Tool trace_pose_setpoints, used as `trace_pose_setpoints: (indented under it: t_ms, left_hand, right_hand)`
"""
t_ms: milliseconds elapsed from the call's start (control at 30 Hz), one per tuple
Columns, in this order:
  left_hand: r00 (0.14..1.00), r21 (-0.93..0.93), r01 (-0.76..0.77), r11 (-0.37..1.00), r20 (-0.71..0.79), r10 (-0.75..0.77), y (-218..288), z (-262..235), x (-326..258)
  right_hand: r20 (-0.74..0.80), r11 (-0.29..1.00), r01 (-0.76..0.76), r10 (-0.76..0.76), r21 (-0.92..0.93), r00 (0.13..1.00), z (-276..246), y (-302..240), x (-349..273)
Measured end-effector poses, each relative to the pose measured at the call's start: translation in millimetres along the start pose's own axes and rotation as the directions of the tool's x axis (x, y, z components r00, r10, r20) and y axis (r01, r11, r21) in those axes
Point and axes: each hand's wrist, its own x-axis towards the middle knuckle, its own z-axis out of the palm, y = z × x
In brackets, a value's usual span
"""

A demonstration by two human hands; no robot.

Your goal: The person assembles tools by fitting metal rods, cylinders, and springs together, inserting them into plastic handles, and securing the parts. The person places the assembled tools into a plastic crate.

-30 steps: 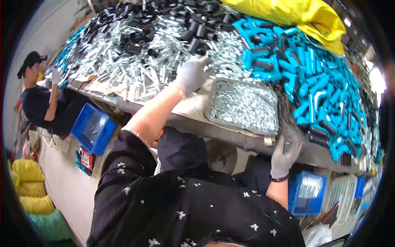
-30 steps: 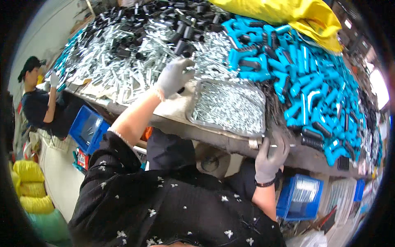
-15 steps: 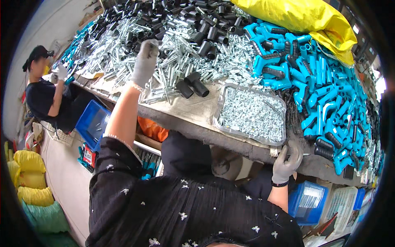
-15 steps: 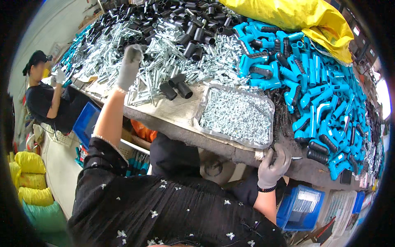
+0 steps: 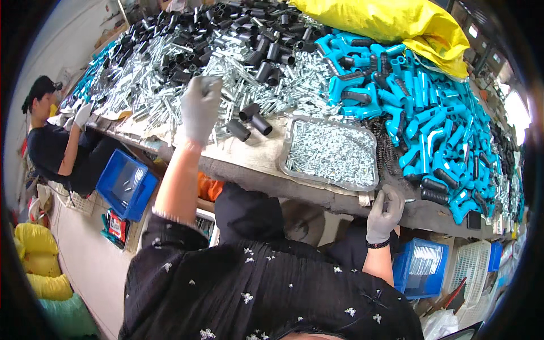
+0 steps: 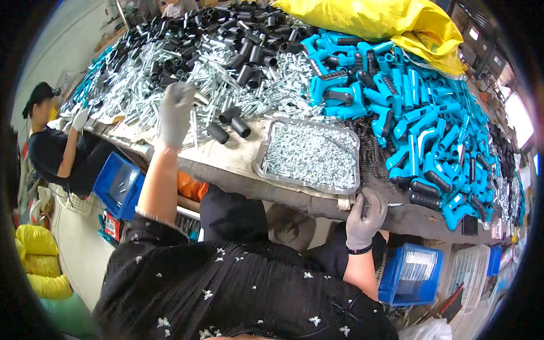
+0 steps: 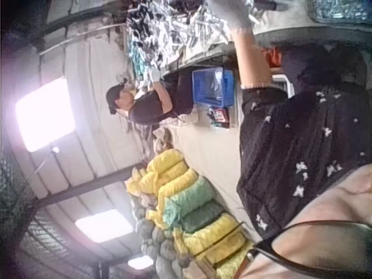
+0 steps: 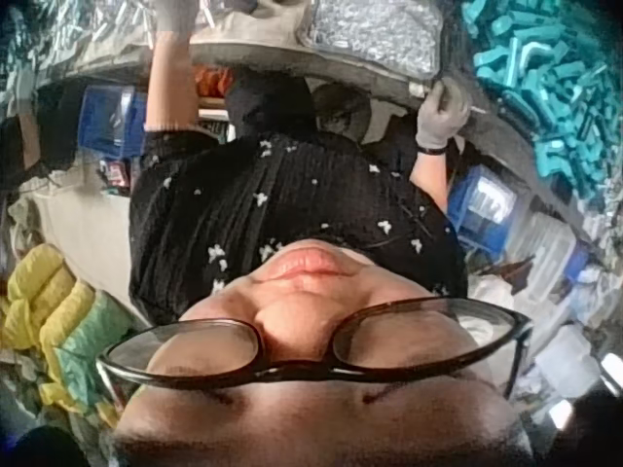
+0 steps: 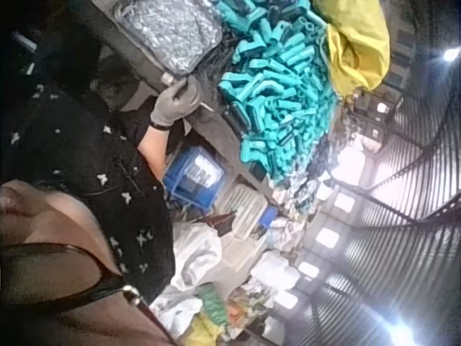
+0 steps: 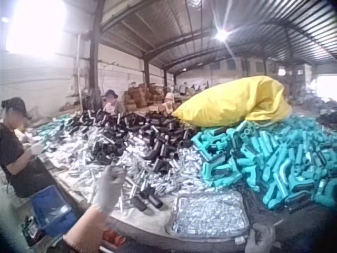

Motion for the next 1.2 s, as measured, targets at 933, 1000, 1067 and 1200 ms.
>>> trace_pose_setpoints:
  t_ms: [933,1000,1067,1200]
  left_hand:
    - [0.274,-0.231,0.153,0.961,0.944,0.183,58.0,-2.9,-235.8]
    - [0.284,-0.295,-0.071,0.953,0.910,0.303,62.1,5.2,-237.2]
    - [0.244,-0.323,-0.033,0.946,0.915,0.321,59.8,11.6,-232.1]
    - [-0.214,0.257,0.873,0.415,0.965,-0.149,-6.3,38.9,-251.0]
  right_hand:
    - [0.804,0.798,-0.323,-0.306,0.509,0.510,-16.1,-111.5,-46.2]
    - [0.908,0.939,-0.188,-0.206,0.288,0.364,-12.3,-110.4,-52.4]
    - [0.899,0.930,-0.256,-0.143,0.265,0.413,-10.2,-105.4,-47.2]
    - [0.768,0.875,-0.415,0.082,0.250,0.635,-13.0,-100.4,-15.9]
